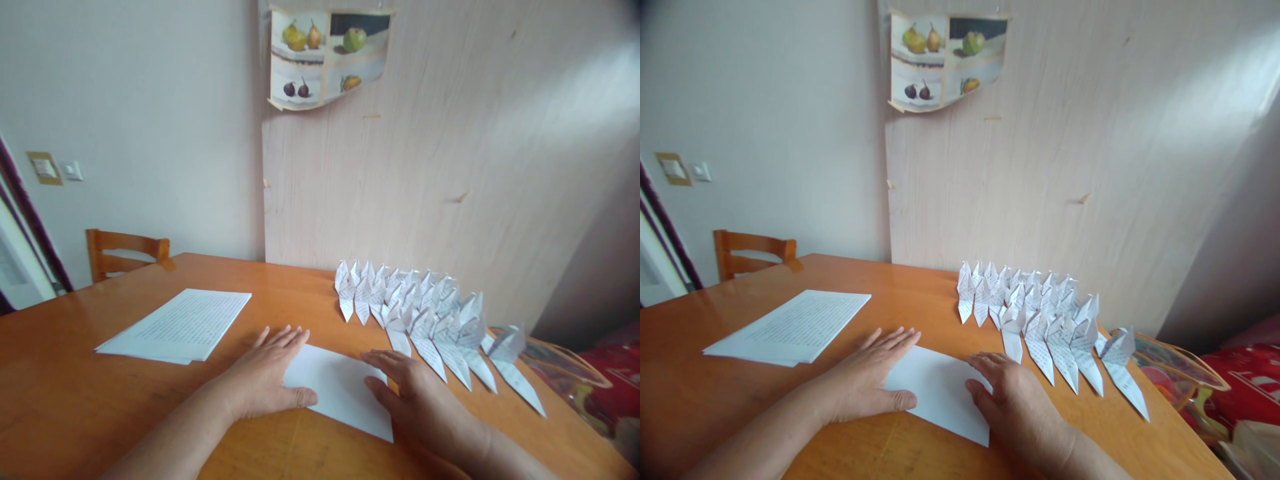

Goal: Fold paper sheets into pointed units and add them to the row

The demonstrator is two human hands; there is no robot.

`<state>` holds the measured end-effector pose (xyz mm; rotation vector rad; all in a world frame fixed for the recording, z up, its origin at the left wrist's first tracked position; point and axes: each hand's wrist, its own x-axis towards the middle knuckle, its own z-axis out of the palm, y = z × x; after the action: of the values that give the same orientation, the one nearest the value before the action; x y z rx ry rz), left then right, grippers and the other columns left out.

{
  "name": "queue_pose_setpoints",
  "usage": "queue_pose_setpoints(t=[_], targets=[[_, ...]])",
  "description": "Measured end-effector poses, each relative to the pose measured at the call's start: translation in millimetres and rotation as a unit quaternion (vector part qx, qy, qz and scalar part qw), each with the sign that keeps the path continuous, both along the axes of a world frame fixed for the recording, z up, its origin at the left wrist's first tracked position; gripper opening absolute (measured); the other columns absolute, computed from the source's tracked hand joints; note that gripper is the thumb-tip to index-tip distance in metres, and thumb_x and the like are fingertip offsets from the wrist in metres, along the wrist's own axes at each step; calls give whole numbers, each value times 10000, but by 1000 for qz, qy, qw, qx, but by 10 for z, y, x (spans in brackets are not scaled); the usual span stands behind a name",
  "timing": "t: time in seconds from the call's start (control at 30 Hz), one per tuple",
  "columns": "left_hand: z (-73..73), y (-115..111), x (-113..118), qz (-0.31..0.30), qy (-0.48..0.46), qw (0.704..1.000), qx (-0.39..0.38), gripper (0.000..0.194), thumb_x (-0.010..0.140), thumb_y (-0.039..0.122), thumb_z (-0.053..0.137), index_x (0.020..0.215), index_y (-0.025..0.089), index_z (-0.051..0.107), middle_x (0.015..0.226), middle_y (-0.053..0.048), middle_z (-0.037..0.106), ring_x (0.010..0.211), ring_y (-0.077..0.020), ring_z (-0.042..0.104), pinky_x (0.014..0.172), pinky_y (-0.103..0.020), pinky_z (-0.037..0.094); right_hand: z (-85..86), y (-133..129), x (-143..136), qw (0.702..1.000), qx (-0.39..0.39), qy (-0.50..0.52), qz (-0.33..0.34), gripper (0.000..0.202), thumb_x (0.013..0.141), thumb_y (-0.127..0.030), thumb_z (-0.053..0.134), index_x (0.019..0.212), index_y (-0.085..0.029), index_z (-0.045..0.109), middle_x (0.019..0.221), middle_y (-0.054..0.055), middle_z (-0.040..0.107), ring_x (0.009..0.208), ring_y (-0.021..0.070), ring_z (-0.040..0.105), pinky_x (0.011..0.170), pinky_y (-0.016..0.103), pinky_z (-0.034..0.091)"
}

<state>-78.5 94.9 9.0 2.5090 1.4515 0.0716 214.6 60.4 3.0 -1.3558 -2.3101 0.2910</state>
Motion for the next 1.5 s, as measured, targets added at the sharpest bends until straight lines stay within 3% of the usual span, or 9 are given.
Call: queue_pose_setpoints(t=[0.27, 0.53, 0.73, 0.93, 1.17, 1.5], targets=[[-67, 5, 5, -37, -27, 999, -2, 894, 834, 699, 562, 1565, 255, 302, 1635, -98, 231, 1520, -320, 197, 1220, -597, 71, -20, -57, -65, 996, 11, -85, 35, 460, 885, -310, 606, 1331, -209, 655, 1377, 93, 643, 1225, 307, 619, 1055, 464, 493], [-20, -8, 13, -26, -52, 998, 4, 911, 827, 648, 611, 1575, 251, 272, 1629, -98, 265, 1515, -320, 217, 1224, -576, 78, -57, -5, -15, 995, 25, -91, -34, 463, 907, -313, 579, 1358, -216, 626, 1332, 95, 675, 1190, 306, 644, 1034, 477, 497], [-1, -22, 28, -31, -48, 998, -14, 954, 803, 669, 624, 1579, 257, 254, 1637, -89, 252, 1517, -317, 212, 1224, -574, 58, -133, -17, -2, 987, 33, -137, -75, 508, 921, -353, 557, 1391, -164, 597, 1281, 154, 696, 1150, 339, 669, 989, 505, 526], [-21, -5, 28, -31, -40, 999, -20, 989, 783, 700, 623, 1583, 264, 238, 1639, -95, 243, 1520, -319, 202, 1219, -588, 50, -184, -54, -47, 982, 44, -164, -78, 525, 901, -344, 577, 1374, -118, 616, 1344, 200, 643, 1236, 371, 617, 1036, 526, 503], [22, -21, 46, -21, -30, 999, -34, 1003, 775, 717, 622, 1582, 255, 245, 1641, -90, 233, 1526, -318, 180, 1221, -584, 12, -149, -112, -129, 984, 25, -159, -72, 545, 892, -343, 577, 1382, -108, 605, 1367, 189, 623, 1247, 362, 611, 1046, 513, 507], [-35, -4, 20, -31, -49, 998, -21, 960, 777, 701, 641, 1566, 278, 294, 1632, -108, 263, 1516, -348, 201, 1204, -622, 18, -91, -154, -198, 983, -7, -172, -56, 590, 876, -317, 549, 1405, -57, 573, 1396, 205, 586, 1286, 370, 574, 1078, 515, 479]])
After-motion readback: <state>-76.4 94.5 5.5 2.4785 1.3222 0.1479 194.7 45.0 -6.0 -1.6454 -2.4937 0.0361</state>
